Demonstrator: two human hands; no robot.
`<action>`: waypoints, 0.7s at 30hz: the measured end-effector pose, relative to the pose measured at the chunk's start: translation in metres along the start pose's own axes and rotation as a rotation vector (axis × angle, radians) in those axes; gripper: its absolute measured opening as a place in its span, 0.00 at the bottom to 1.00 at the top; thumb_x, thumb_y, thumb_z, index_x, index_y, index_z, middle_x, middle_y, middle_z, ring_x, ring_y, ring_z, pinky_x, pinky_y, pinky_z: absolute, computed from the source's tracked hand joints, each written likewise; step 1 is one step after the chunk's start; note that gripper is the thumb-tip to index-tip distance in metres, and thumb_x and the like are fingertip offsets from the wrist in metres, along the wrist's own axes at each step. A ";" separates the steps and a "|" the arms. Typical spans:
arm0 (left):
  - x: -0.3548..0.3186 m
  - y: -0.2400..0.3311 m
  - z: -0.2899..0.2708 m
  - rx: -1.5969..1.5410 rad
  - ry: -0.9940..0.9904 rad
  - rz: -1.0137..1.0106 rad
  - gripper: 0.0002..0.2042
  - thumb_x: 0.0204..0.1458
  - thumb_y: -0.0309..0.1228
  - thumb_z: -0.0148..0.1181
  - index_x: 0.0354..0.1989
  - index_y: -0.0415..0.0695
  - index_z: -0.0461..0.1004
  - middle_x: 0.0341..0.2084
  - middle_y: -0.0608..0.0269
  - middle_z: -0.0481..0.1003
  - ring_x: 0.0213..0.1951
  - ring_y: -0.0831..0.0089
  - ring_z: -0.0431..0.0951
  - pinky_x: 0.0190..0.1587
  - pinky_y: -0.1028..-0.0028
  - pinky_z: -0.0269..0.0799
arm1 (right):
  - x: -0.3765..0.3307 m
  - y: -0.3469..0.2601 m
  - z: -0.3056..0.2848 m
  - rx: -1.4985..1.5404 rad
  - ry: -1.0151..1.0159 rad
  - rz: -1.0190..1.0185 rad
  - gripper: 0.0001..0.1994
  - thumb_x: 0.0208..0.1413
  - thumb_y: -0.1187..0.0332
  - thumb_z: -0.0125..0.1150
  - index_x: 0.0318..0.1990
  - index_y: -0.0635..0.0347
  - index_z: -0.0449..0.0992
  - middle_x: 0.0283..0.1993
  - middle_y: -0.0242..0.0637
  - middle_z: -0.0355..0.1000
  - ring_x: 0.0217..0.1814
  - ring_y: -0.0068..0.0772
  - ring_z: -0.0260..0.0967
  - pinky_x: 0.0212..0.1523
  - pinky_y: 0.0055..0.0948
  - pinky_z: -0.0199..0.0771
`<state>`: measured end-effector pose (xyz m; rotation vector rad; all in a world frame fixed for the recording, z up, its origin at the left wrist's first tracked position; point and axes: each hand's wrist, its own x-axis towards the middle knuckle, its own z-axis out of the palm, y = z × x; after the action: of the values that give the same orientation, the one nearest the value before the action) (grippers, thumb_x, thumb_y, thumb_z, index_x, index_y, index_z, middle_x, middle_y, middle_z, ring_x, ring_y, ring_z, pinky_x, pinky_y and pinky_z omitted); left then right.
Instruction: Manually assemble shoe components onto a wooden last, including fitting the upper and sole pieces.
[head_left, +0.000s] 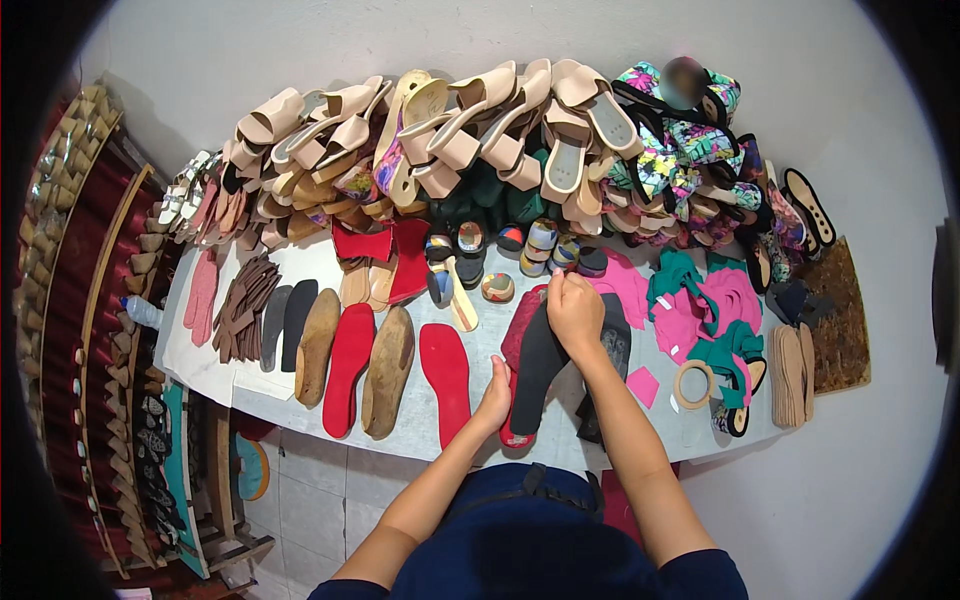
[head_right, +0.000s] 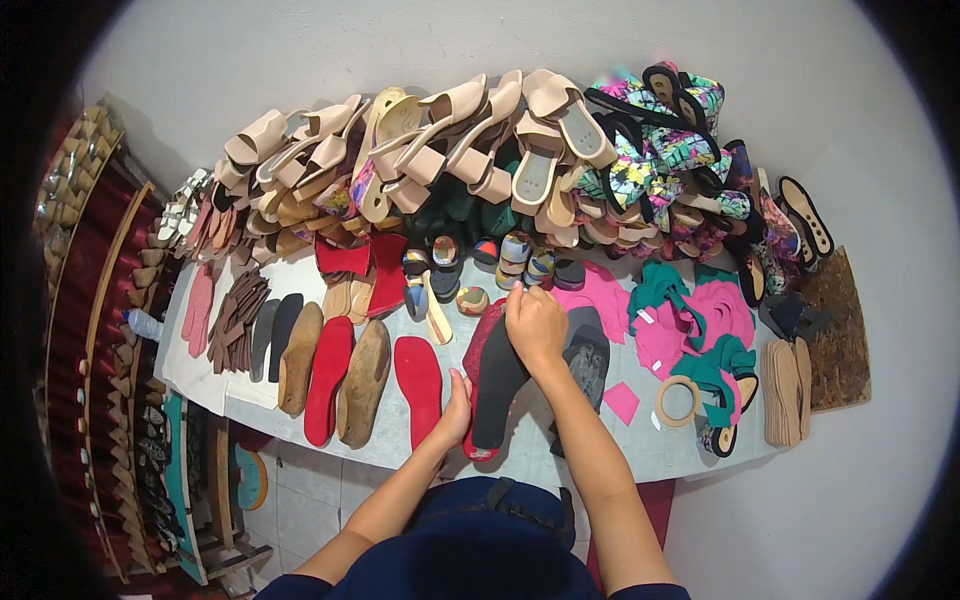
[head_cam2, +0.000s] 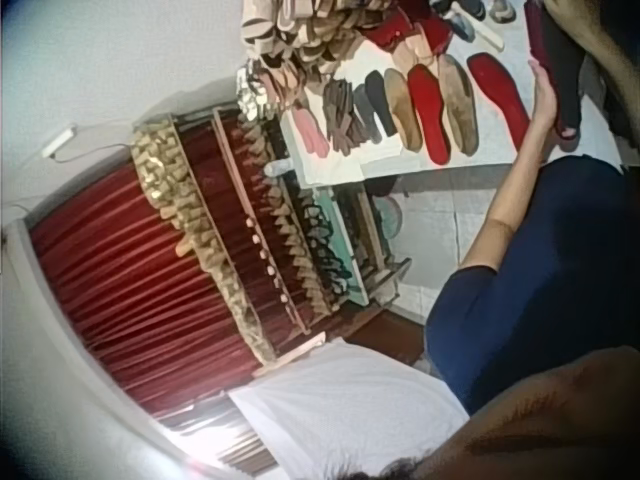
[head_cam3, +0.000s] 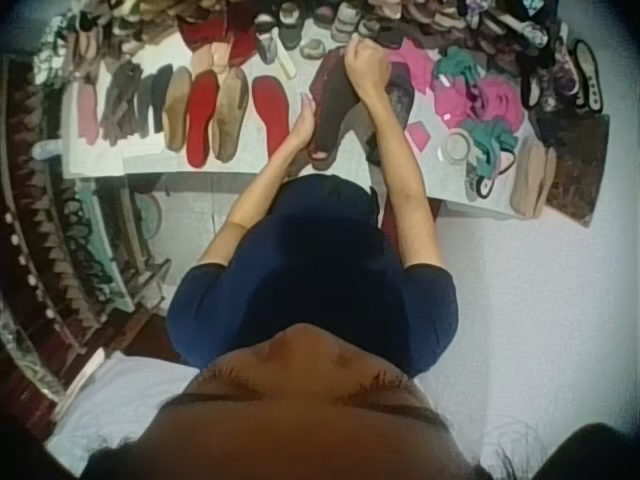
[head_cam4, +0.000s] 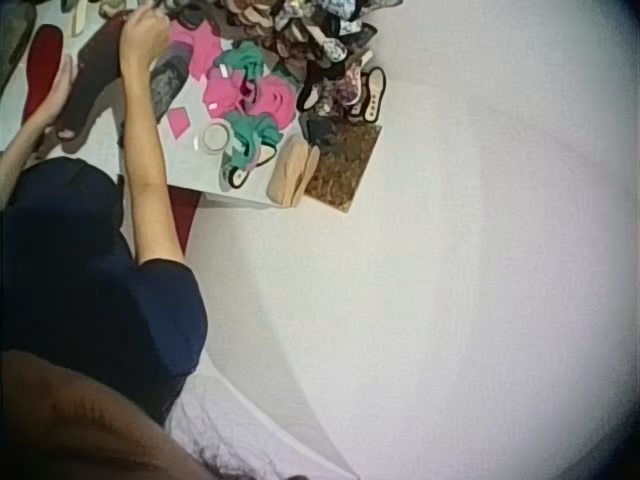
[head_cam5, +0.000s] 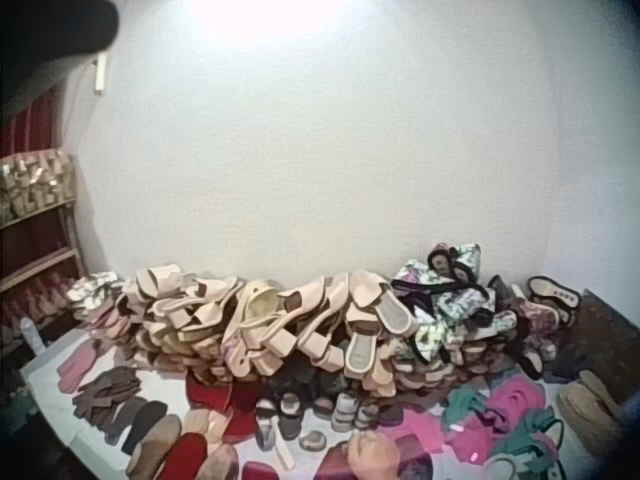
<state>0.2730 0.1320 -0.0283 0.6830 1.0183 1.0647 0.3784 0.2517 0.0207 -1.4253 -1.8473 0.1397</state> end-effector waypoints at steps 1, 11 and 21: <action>-0.003 0.005 0.002 0.007 -0.060 -0.055 0.37 0.51 0.56 0.12 0.48 0.38 0.61 0.33 0.57 0.72 0.34 0.73 0.73 0.38 0.77 0.68 | 0.000 0.000 0.000 -0.014 -0.003 0.007 0.18 0.51 0.66 0.44 0.13 0.64 0.68 0.18 0.43 0.65 0.22 0.45 0.63 0.25 0.39 0.62; -0.004 0.004 0.005 0.008 -0.037 0.014 0.38 0.50 0.57 0.12 0.40 0.38 0.67 0.25 0.58 0.73 0.27 0.74 0.73 0.31 0.77 0.70 | 0.004 -0.003 -0.003 0.070 -0.048 0.085 0.16 0.55 0.64 0.41 0.21 0.65 0.69 0.22 0.45 0.67 0.25 0.47 0.65 0.27 0.41 0.63; -0.001 0.000 0.003 0.033 -0.092 0.096 0.37 0.51 0.56 0.13 0.40 0.37 0.67 0.27 0.58 0.73 0.27 0.74 0.74 0.31 0.77 0.70 | 0.012 -0.008 -0.009 0.202 0.038 0.007 0.18 0.56 0.63 0.39 0.19 0.64 0.66 0.19 0.43 0.65 0.22 0.46 0.63 0.24 0.37 0.59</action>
<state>0.2759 0.1309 -0.0264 0.8067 0.9330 1.0920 0.3773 0.2558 0.0366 -1.2853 -1.7443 0.2920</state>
